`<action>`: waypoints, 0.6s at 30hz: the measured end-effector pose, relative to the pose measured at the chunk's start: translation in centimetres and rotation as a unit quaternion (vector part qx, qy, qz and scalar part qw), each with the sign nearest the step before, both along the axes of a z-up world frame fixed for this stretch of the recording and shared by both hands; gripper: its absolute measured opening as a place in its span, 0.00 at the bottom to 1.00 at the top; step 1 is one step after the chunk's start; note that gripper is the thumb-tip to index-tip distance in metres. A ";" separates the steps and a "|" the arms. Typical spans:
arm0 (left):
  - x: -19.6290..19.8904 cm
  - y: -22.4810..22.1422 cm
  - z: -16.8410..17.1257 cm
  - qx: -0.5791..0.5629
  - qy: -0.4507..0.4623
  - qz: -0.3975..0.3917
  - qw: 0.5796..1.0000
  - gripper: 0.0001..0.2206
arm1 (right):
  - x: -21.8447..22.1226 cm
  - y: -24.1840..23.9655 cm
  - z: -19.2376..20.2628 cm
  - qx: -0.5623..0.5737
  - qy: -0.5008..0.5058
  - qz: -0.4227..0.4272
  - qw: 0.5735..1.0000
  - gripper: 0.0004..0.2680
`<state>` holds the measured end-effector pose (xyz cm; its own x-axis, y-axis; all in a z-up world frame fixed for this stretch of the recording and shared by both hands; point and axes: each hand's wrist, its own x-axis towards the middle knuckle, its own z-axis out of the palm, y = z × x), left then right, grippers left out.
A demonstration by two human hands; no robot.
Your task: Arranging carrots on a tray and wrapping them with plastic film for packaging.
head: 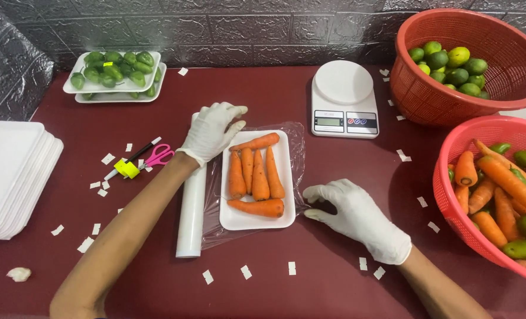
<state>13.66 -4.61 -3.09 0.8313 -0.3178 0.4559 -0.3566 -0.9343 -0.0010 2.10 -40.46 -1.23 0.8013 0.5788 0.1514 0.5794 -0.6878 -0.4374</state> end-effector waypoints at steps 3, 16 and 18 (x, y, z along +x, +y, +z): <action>0.0 1.4 -1.1 0.002 -0.043 -0.027 0.999 0.15 | -0.1 0.5 -0.3 -0.055 0.071 -0.043 0.995 0.11; -2.0 7.0 -1.1 -0.162 0.136 0.085 0.974 0.27 | -1.0 1.0 5.3 -0.065 0.382 -0.160 0.908 0.17; -2.1 6.9 -0.6 -0.184 0.161 0.089 0.966 0.27 | -0.8 0.9 5.3 -0.058 0.389 -0.161 0.905 0.18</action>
